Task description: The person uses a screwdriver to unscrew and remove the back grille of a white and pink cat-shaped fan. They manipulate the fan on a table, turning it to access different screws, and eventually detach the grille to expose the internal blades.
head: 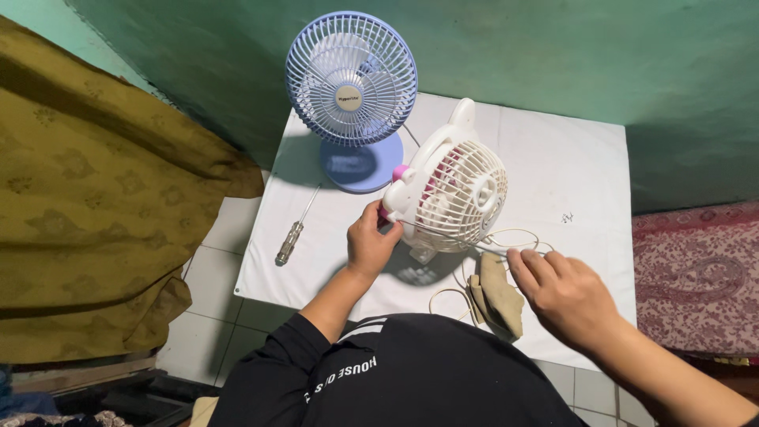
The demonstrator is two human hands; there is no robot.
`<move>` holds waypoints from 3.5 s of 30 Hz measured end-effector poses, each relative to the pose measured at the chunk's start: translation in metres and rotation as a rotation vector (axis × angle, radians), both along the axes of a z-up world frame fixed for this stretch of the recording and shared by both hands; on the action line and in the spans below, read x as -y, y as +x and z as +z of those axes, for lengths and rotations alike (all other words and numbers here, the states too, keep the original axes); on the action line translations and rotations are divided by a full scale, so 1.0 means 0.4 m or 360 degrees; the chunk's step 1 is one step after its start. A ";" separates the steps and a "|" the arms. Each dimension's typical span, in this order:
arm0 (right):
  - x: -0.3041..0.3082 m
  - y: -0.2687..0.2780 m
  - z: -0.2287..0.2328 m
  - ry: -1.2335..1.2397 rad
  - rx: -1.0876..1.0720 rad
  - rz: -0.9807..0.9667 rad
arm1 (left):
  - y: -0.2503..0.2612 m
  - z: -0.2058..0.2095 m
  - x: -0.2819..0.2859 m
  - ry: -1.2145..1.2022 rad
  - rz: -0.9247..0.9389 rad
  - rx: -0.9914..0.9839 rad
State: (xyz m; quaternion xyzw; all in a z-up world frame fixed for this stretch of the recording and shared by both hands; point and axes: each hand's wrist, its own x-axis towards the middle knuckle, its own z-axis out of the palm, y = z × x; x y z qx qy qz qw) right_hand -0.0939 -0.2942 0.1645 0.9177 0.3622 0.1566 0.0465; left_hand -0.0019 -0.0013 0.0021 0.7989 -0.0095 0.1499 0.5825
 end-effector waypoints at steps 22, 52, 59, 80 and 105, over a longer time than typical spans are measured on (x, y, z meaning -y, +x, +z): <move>0.502 0.233 -0.645 0.2009 -0.0511 -0.1640 | 0.020 0.109 -0.057 0.0230 -0.0478 0.0013; 0.396 0.349 -0.724 0.1215 -0.0523 -0.1829 | 0.109 0.253 0.094 0.0866 -0.0759 0.0228; 0.353 0.320 -0.691 0.2271 -0.0754 -0.1584 | 0.111 0.296 0.048 0.0740 -0.0643 -0.0086; -0.180 0.438 -0.191 0.1647 -0.1102 -0.0533 | 0.215 0.221 -0.040 0.0538 -0.0533 -0.0610; -0.220 0.479 -0.184 0.1367 -0.0820 -0.0697 | 0.268 0.153 -0.027 0.0411 -0.0564 -0.0634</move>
